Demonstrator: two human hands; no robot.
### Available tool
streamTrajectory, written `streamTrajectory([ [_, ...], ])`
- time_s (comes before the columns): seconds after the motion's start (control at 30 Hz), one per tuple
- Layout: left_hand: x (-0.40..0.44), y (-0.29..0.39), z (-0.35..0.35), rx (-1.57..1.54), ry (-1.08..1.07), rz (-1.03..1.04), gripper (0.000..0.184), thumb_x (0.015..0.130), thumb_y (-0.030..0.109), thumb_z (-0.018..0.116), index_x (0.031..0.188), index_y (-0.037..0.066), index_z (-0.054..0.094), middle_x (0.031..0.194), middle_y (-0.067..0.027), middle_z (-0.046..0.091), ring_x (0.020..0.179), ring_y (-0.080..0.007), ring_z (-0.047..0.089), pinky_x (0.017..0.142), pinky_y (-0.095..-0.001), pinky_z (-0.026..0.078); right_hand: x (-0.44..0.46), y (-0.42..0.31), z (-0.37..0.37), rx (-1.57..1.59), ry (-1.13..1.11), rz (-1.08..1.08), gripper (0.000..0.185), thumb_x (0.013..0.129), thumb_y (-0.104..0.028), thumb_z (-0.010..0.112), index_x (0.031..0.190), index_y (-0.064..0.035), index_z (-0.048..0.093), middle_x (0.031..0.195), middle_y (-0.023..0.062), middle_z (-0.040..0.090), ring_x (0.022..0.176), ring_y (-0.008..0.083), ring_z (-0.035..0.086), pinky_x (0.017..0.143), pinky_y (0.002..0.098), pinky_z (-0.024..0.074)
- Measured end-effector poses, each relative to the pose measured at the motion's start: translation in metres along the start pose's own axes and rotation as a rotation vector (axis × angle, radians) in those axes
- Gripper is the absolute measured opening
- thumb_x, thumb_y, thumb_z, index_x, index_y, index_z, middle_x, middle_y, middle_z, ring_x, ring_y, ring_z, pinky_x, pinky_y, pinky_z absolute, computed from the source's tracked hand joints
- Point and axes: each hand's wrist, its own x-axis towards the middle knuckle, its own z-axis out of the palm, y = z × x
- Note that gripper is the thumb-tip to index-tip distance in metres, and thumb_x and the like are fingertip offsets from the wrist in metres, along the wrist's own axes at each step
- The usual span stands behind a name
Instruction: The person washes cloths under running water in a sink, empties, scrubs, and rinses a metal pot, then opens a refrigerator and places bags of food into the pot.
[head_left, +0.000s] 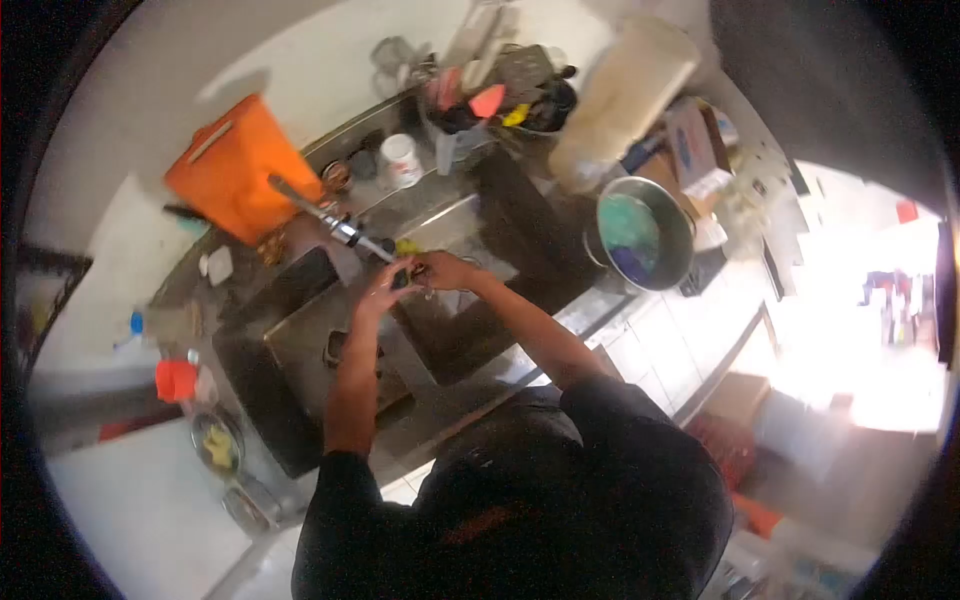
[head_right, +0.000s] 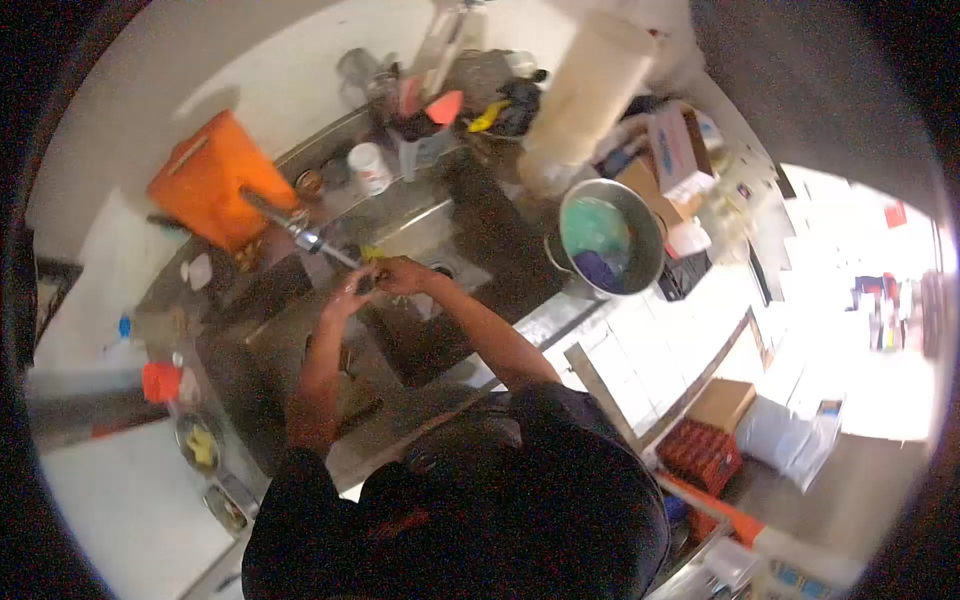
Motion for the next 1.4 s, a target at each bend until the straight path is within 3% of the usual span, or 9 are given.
streamTrajectory([
  [0.1,0.010,-0.024,-0.043,-0.198,-0.139,-0.423,0.031,0.084,0.023,0.063,0.113,0.010,0.061,0.097,-0.0051,0.062,0.091,-0.0166,0.058,0.073,-0.0275,0.048,-0.031,-0.052,-0.027,-0.646,0.514,-0.117,0.072,0.073,-0.020,0.070,0.136,-0.0228,0.036,0.134,0.0172,0.039,0.101,0.0321,0.057,0.084,0.0427,0.0485],
  [0.27,0.036,-0.029,-0.052,0.063,-0.454,-0.654,0.024,0.084,0.026,0.062,0.101,0.009,0.065,0.088,-0.0031,0.063,0.089,-0.0154,0.057,0.066,-0.0246,0.042,0.001,-0.039,-0.012,-0.731,0.302,-0.261,0.066,0.070,-0.020,0.071,0.129,-0.0194,0.042,0.135,0.0149,0.038,0.098,0.0327,0.060,0.080,0.0436,0.0508],
  [0.4,0.034,-0.035,-0.029,0.719,-0.197,-0.122,0.032,0.081,0.029,0.059,0.095,0.001,0.066,0.086,-0.0109,0.065,0.081,-0.0241,0.061,0.072,-0.0370,0.047,0.030,-0.022,0.004,-0.694,0.158,0.022,0.044,0.073,-0.018,0.067,0.114,-0.0089,0.053,0.118,0.0188,0.054,0.091,0.0359,0.062,0.074,0.0449,0.0521],
  [0.73,0.017,0.049,-0.006,1.332,-0.015,-0.156,0.020,0.077,0.015,0.059,0.089,0.001,0.066,0.083,-0.0216,0.063,0.080,-0.0369,0.064,0.067,-0.0474,0.050,0.046,0.003,0.021,-0.611,0.255,0.024,0.048,0.063,-0.031,0.073,0.093,0.0030,0.060,0.092,0.0225,0.061,0.081,0.0340,0.063,0.069,0.0420,0.0513],
  [0.83,0.021,0.021,-0.016,1.470,-0.066,-0.052,0.038,0.075,0.030,0.065,0.106,0.008,0.062,0.086,-0.0209,0.064,0.080,-0.0403,0.062,0.067,-0.0469,0.049,0.033,-0.033,-0.003,-0.157,-0.202,0.384,0.057,0.062,-0.035,0.077,0.096,0.0063,0.058,0.087,0.0215,0.061,0.076,0.0286,0.060,0.066,0.0364,0.0500],
  [1.03,0.014,0.026,-0.020,1.160,0.090,-0.031,0.032,0.080,0.011,0.062,0.110,0.003,0.053,0.096,-0.0197,0.062,0.085,-0.0394,0.060,0.071,-0.0466,0.049,0.051,0.016,-0.019,0.165,0.118,0.211,0.054,0.067,-0.039,0.077,0.091,0.0061,0.058,0.088,0.0172,0.061,0.076,0.0205,0.060,0.062,0.0335,0.0468],
  [1.1,0.013,0.026,-0.026,1.010,0.106,0.000,0.038,0.077,0.013,0.067,0.111,0.002,0.052,0.102,-0.0194,0.060,0.091,-0.0393,0.059,0.074,-0.0459,0.048,0.060,0.016,-0.021,-0.306,0.259,-0.035,0.047,0.072,-0.036,0.074,0.094,0.0020,0.058,0.088,0.0131,0.063,0.078,0.0200,0.061,0.060,0.0340,0.0455],
  [1.33,0.005,0.044,-0.031,0.543,0.225,0.180,0.063,0.066,0.026,0.081,0.117,0.003,0.053,0.113,-0.0148,0.057,0.105,-0.0295,0.056,0.088,-0.0382,0.044,0.035,-0.059,-0.054,-0.059,0.071,0.170,0.034,0.077,-0.035,0.069,0.092,-0.0041,0.065,0.098,0.0181,0.062,0.089,0.0298,0.060,0.072,0.0357,0.0466],
  [1.4,0.003,0.064,-0.021,0.534,0.239,0.148,0.064,0.065,0.027,0.082,0.117,0.002,0.053,0.113,-0.0146,0.057,0.106,-0.0284,0.055,0.088,-0.0378,0.044,0.037,-0.049,-0.038,-0.478,0.482,-0.113,0.031,0.079,-0.033,0.068,0.091,-0.0039,0.066,0.100,0.0184,0.061,0.090,0.0271,0.059,0.077,0.0322,0.0453],
])
